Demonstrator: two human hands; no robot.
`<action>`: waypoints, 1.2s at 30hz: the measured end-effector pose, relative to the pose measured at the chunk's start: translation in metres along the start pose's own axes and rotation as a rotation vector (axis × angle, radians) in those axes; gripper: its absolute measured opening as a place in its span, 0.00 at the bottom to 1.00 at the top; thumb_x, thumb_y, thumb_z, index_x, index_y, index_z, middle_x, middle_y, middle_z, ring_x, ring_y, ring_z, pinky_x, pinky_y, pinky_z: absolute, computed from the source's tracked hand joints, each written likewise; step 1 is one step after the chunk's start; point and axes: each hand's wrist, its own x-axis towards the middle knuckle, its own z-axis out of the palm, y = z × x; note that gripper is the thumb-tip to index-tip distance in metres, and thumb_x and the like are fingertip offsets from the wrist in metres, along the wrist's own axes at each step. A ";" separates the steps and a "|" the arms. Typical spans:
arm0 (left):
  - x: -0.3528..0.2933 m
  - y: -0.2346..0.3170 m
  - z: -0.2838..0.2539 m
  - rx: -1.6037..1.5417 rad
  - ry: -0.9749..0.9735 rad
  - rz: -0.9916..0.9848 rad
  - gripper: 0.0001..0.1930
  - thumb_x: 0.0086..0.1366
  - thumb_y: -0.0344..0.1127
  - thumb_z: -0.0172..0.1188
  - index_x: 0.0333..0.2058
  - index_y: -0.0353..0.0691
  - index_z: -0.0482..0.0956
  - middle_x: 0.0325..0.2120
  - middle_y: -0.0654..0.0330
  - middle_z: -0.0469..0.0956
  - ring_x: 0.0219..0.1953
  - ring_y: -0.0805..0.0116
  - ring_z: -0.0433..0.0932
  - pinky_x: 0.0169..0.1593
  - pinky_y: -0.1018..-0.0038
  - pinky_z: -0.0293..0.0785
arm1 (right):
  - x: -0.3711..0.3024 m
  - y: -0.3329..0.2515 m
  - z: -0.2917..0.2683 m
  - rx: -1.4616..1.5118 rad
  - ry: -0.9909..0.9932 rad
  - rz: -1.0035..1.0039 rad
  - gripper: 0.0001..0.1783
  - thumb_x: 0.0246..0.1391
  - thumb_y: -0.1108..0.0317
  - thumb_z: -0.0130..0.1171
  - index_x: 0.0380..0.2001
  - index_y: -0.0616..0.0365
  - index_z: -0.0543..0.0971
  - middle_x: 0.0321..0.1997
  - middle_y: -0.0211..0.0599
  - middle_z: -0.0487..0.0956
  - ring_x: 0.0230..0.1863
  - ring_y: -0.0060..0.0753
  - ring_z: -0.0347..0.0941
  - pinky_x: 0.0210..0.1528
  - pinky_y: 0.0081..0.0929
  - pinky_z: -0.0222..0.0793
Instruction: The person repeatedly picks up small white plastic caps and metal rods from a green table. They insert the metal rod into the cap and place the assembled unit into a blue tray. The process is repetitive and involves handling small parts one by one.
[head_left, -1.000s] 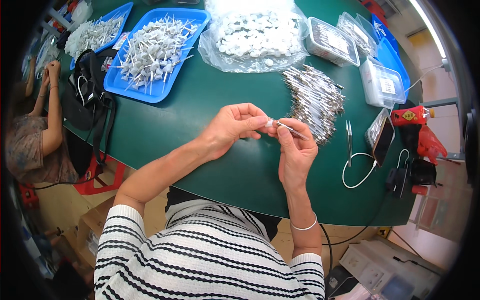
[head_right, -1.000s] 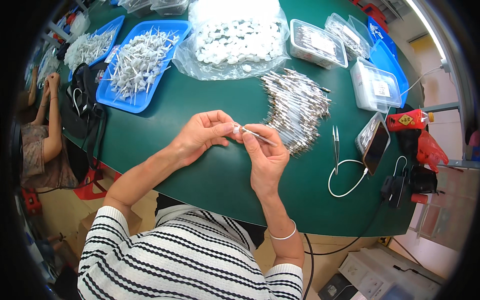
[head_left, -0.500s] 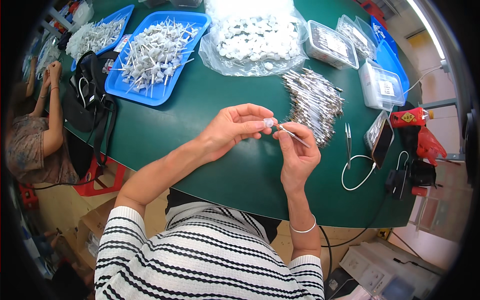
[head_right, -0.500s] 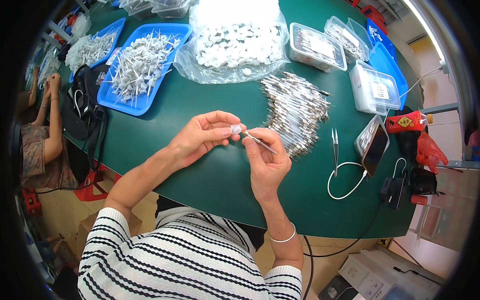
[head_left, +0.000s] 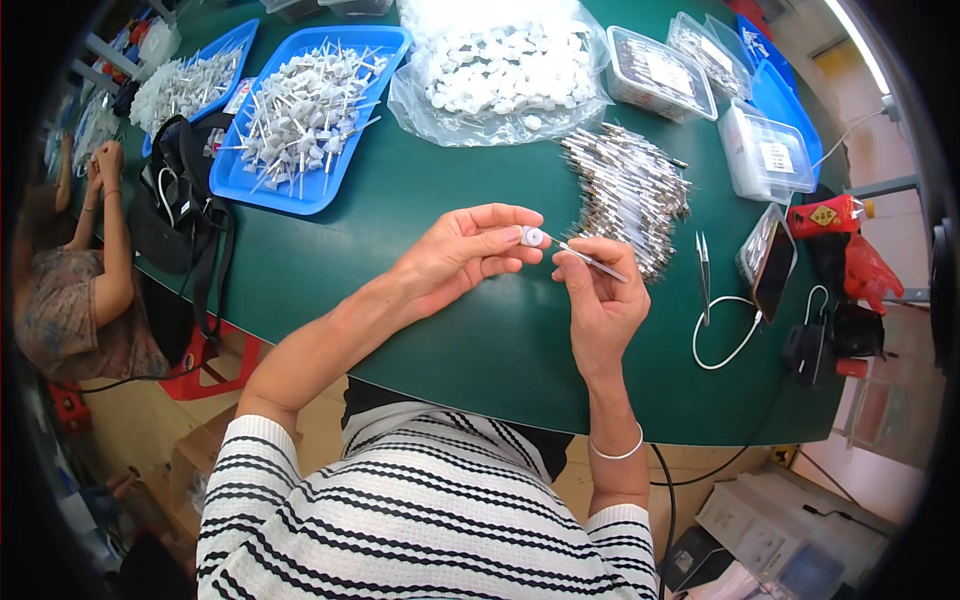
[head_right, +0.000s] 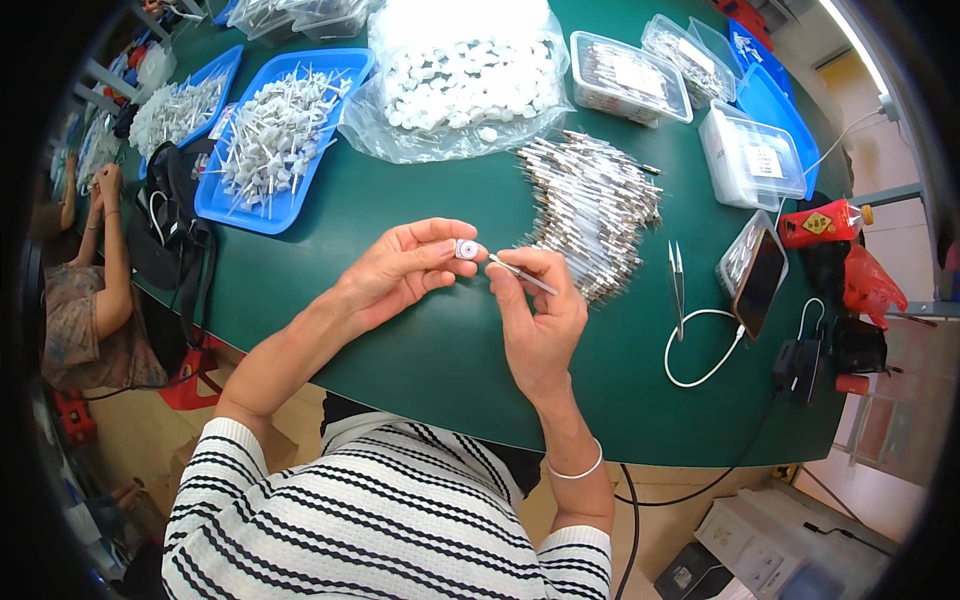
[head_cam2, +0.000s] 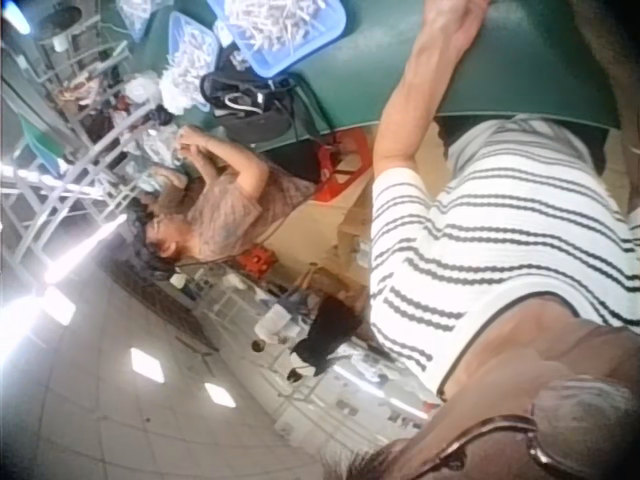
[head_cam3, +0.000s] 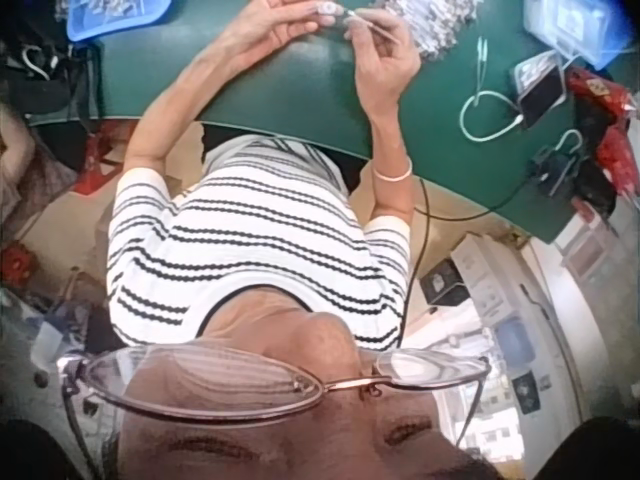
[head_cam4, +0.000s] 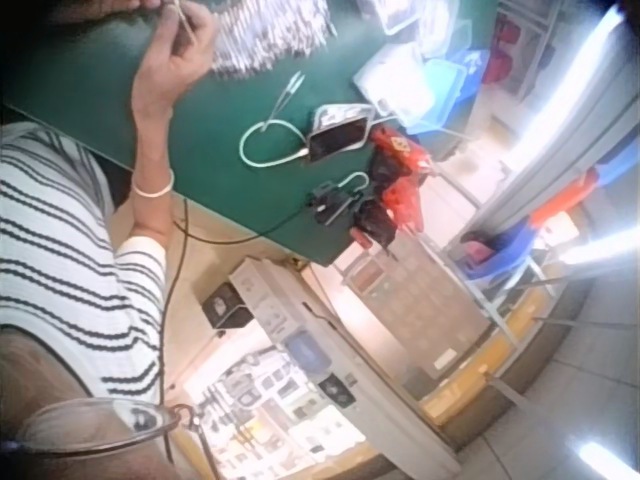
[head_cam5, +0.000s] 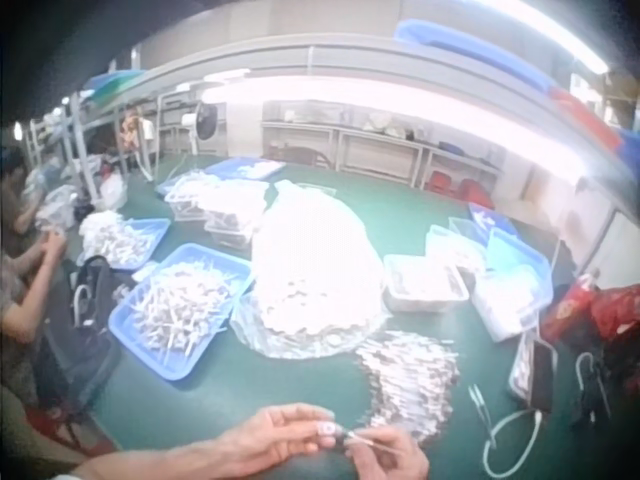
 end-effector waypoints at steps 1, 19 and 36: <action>0.000 0.000 0.000 0.005 0.009 -0.006 0.15 0.64 0.29 0.57 0.49 0.32 0.73 0.42 0.53 0.79 0.42 0.70 0.79 0.45 0.81 0.77 | 0.000 0.000 -0.001 -0.003 -0.005 0.008 0.07 0.55 0.77 0.59 0.37 0.65 0.76 0.35 0.33 0.77 0.34 0.20 0.74 0.36 0.17 0.71; 0.001 0.000 0.002 0.039 0.036 -0.042 0.15 0.64 0.32 0.57 0.48 0.32 0.74 0.38 0.57 0.79 0.39 0.73 0.79 0.41 0.83 0.78 | 0.003 -0.005 -0.004 0.059 -0.071 0.102 0.07 0.56 0.76 0.58 0.38 0.66 0.75 0.35 0.34 0.78 0.36 0.20 0.75 0.41 0.18 0.72; 0.002 0.000 0.007 0.090 0.085 -0.067 0.14 0.66 0.34 0.56 0.47 0.31 0.75 0.34 0.58 0.79 0.36 0.73 0.80 0.38 0.84 0.79 | 0.005 -0.006 -0.003 -0.089 -0.064 0.048 0.05 0.54 0.75 0.59 0.35 0.64 0.77 0.31 0.33 0.79 0.33 0.22 0.77 0.38 0.20 0.74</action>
